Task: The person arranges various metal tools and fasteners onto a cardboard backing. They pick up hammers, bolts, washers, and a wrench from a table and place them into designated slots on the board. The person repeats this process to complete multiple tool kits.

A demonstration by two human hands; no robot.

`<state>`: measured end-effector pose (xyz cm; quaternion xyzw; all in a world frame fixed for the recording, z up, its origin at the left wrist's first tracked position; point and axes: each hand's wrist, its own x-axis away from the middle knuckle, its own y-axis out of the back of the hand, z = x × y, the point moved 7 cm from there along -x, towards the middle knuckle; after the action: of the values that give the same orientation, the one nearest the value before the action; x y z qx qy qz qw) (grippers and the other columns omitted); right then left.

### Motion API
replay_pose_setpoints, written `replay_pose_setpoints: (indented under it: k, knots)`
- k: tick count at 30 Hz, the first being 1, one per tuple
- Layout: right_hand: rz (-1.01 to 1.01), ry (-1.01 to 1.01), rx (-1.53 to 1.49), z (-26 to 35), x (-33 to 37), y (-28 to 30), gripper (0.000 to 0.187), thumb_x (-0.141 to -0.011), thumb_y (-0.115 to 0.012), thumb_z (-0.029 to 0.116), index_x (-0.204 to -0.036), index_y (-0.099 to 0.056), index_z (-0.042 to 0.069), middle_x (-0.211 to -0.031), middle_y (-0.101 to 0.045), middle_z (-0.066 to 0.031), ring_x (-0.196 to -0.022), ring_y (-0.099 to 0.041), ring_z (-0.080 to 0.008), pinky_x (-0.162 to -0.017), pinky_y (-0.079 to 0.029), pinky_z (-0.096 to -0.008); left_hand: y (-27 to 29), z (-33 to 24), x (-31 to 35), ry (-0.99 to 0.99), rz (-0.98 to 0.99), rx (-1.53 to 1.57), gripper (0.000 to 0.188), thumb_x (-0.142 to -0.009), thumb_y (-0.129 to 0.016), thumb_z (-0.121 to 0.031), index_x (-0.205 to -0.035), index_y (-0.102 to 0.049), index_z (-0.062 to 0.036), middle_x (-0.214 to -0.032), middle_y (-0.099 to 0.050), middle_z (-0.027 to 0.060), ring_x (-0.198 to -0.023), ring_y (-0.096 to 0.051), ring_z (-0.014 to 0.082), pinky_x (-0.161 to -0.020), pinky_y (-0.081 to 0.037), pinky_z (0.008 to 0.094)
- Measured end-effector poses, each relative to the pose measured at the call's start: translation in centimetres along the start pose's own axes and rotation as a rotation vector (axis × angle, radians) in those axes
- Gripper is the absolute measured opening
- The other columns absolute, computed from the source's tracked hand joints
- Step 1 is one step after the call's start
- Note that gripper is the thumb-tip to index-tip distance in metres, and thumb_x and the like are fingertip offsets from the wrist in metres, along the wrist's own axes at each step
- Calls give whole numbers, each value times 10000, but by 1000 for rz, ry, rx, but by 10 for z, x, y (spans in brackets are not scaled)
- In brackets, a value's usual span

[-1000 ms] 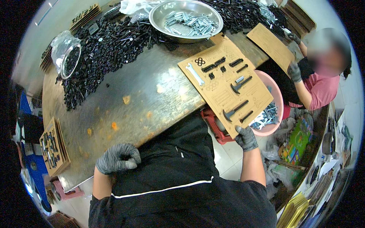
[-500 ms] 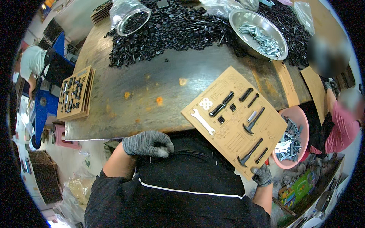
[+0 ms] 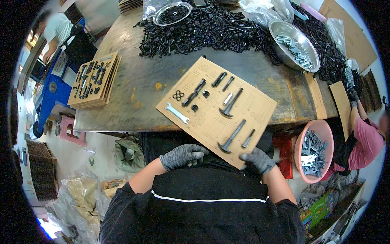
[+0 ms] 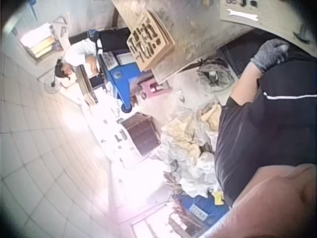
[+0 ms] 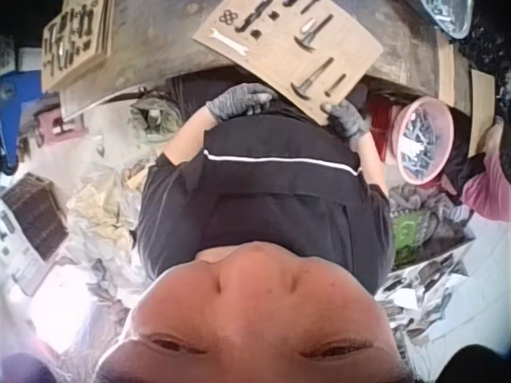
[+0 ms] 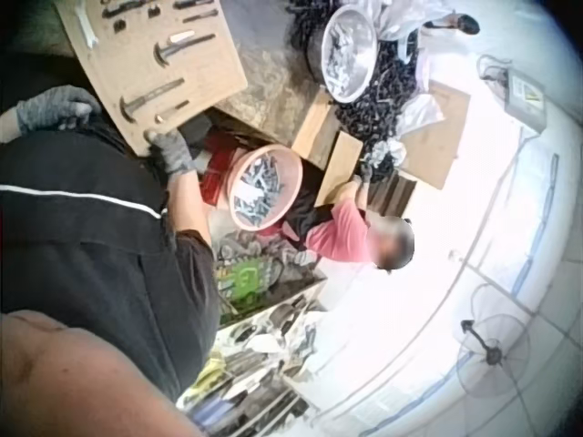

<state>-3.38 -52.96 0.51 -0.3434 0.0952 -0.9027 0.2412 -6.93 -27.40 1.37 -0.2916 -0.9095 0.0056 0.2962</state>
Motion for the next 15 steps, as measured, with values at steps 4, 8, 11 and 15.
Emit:
replay_pose_setpoints:
  k: [4,8,11,15]
  knots:
    - [150,-122,118,-1,-29,-61,455,-837,-715,324,-1160,-622,16,-940,-690,-84,-726,-631,-126,-564,-511,-214,11,18,7,-90,-144,198,390,-956,-560,-347,-1157,-581,-13,-979,-644,62,-751,-590,95,-611,-507,206]
    - [364,-178,184,-11,-61,-107,453,-844,-705,398,-1147,-636,67,-843,-678,-59,-551,-538,-58,-451,-439,-170,35,20,33,-180,-391,323,349,-949,-584,-282,-1120,-588,22,-963,-666,85,-782,-628,129,-605,-506,214]
    - [501,54,361,-7,-78,-134,420,-888,-666,355,-1158,-635,35,-983,-691,-111,-893,-640,-193,-821,-526,-324,69,31,50,-221,-545,353,289,-945,-590,-205,-1094,-605,42,-875,-686,85,-669,-613,103,-563,-493,204]
    - [581,-128,885,19,-66,-149,347,-920,-629,312,-1130,-661,37,-1068,-686,-119,-1041,-614,-207,-948,-464,-348,114,41,82,-222,-736,286,262,-915,-636,-192,-1032,-637,43,-754,-652,44,-580,-567,82,-534,-457,203]
